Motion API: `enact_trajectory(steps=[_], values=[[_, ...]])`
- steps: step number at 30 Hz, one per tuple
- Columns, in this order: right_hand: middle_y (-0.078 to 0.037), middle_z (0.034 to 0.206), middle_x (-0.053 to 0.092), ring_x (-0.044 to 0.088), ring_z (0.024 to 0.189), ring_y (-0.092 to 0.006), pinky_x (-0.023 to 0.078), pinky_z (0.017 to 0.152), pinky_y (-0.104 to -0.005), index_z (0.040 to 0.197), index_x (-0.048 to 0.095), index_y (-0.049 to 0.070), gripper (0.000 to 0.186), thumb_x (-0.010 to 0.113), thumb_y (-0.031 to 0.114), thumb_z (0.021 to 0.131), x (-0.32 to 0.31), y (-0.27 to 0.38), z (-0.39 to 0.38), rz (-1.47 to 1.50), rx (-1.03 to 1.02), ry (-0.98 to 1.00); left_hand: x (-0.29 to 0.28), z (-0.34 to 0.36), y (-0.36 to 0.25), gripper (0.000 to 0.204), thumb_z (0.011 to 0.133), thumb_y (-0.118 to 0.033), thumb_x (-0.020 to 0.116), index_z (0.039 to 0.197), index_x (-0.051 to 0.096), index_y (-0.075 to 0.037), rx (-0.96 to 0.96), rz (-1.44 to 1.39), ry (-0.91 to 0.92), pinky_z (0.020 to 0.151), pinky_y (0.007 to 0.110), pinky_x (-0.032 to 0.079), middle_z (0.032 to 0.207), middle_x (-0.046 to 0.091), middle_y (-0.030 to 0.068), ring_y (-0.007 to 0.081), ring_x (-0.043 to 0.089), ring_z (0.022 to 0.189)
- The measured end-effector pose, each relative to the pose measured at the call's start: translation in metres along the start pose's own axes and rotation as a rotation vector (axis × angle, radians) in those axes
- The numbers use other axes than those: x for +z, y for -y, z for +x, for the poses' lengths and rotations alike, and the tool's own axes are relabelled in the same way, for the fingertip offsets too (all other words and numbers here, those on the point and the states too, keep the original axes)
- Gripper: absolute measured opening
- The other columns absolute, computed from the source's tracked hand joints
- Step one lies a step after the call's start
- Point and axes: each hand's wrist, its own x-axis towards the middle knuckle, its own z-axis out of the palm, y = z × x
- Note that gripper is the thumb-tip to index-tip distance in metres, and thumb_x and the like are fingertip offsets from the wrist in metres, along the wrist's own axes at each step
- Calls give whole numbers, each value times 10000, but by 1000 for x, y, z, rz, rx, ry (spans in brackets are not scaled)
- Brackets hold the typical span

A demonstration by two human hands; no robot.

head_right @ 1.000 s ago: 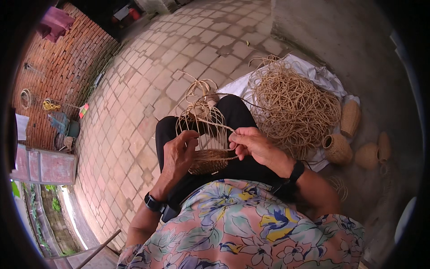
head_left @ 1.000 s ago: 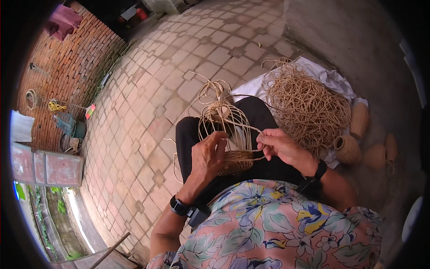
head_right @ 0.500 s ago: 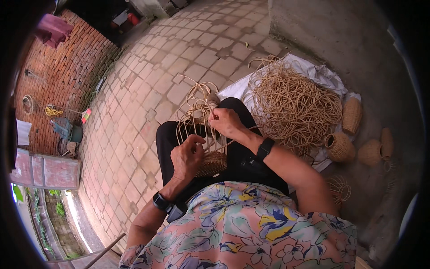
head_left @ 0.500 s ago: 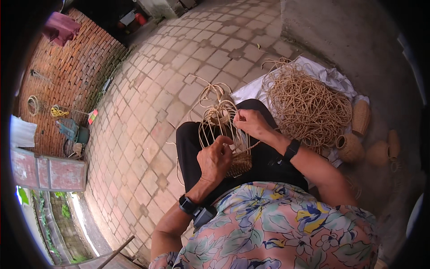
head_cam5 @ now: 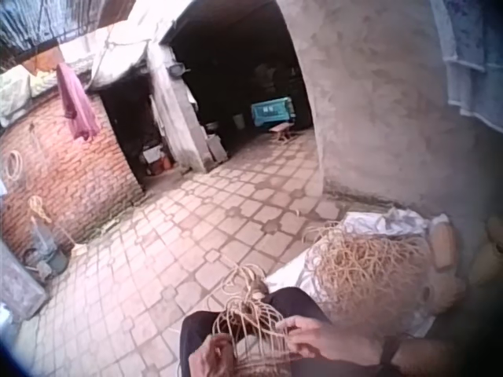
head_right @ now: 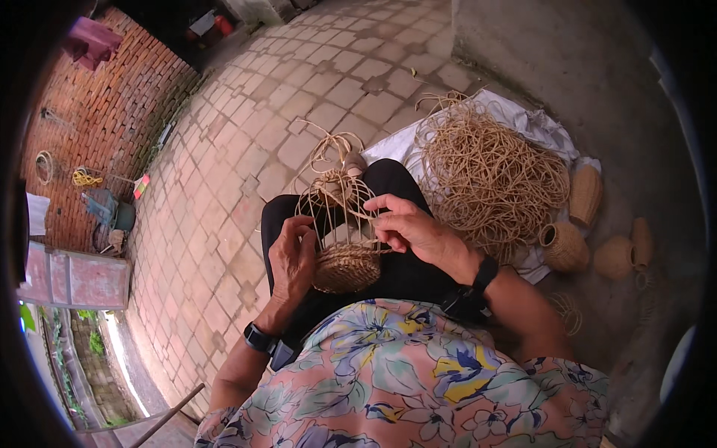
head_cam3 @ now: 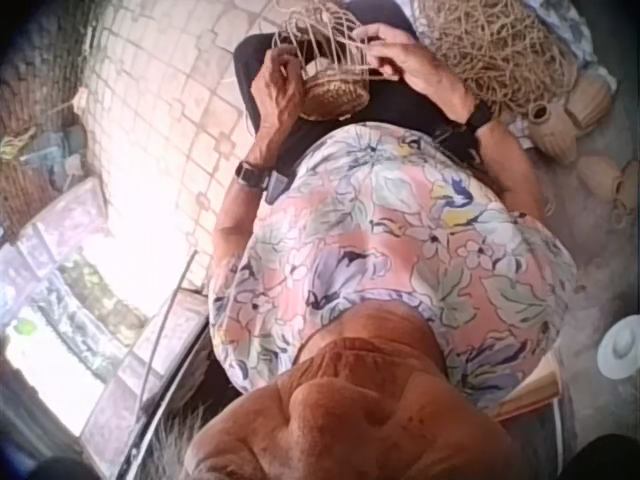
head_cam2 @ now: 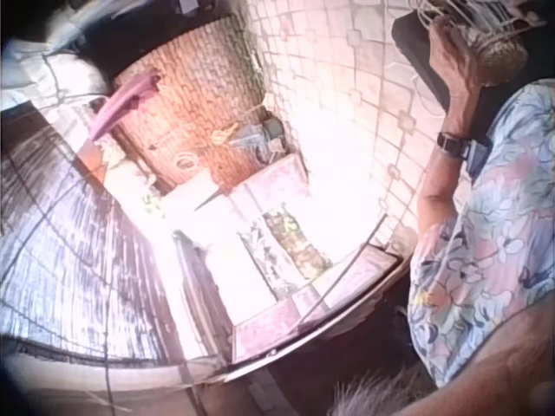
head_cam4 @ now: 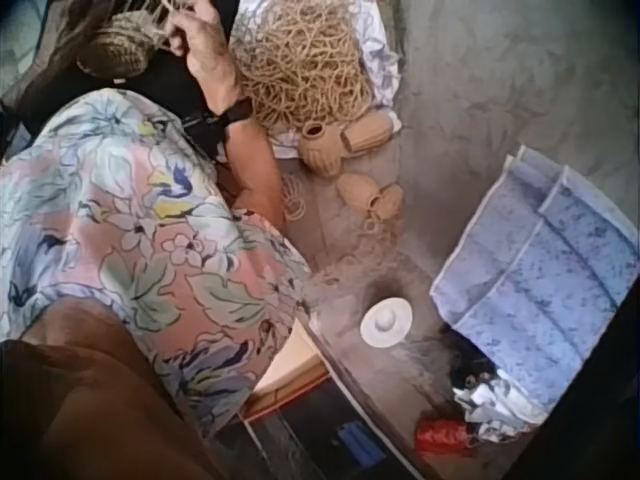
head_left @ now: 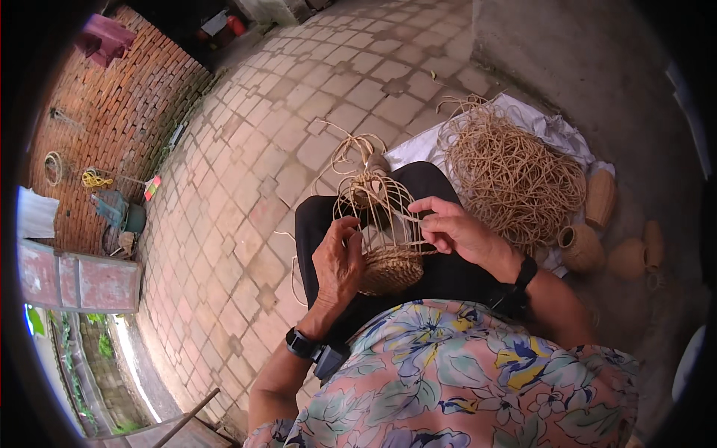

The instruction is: Weaving a small basket or decorative item using natural fibers.

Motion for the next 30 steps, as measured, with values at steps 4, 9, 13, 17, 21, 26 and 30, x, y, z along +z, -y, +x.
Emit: enact_trajectory(steps=[4,9,13,17,21,26,30], values=[[1,674,539,452,473,-31,334,392,-174,1102,526,19,256,556,170,897,-15,-12,-6,-208,31,-44,4,13,-21,156,872,-56,556,1026,575,-79,212,82,54,542,350,483,698,613,88,258,618,586],[14,649,539,479,474,-21,334,380,-158,895,580,57,193,565,246,930,-34,0,-23,-345,105,-137,20,15,-35,206,817,-143,586,1020,600,-172,302,474,313,517,424,469,598,597,103,306,616,560],[30,627,532,454,467,-22,342,399,-154,871,588,56,201,570,246,935,-63,10,-15,-370,-79,-272,27,17,-39,203,799,-145,578,995,619,-181,211,541,311,511,425,463,535,564,94,301,604,528],[-2,751,581,514,548,-42,414,469,-171,901,591,64,165,586,227,931,-63,22,15,-226,-64,-155,31,14,-29,186,772,-108,569,938,634,-162,238,464,196,500,407,456,510,537,79,273,585,491],[-35,830,617,607,670,-77,511,586,-202,972,565,63,132,604,175,913,-44,15,60,-118,-207,-78,28,12,-20,212,760,-45,596,953,629,-126,152,325,62,498,338,446,526,532,58,212,563,474],[-75,699,615,629,640,-182,489,554,-326,820,598,55,98,610,149,797,-4,4,101,-857,-364,-306,30,2,1,183,783,-13,582,960,598,-60,44,52,-75,515,275,434,573,549,52,109,523,501],[-172,738,636,633,725,-381,491,660,-449,847,599,66,108,592,125,758,15,-6,103,-1215,-537,-384,29,-5,7,201,785,-13,581,980,580,-60,6,13,-83,520,272,434,565,542,48,107,522,502]])
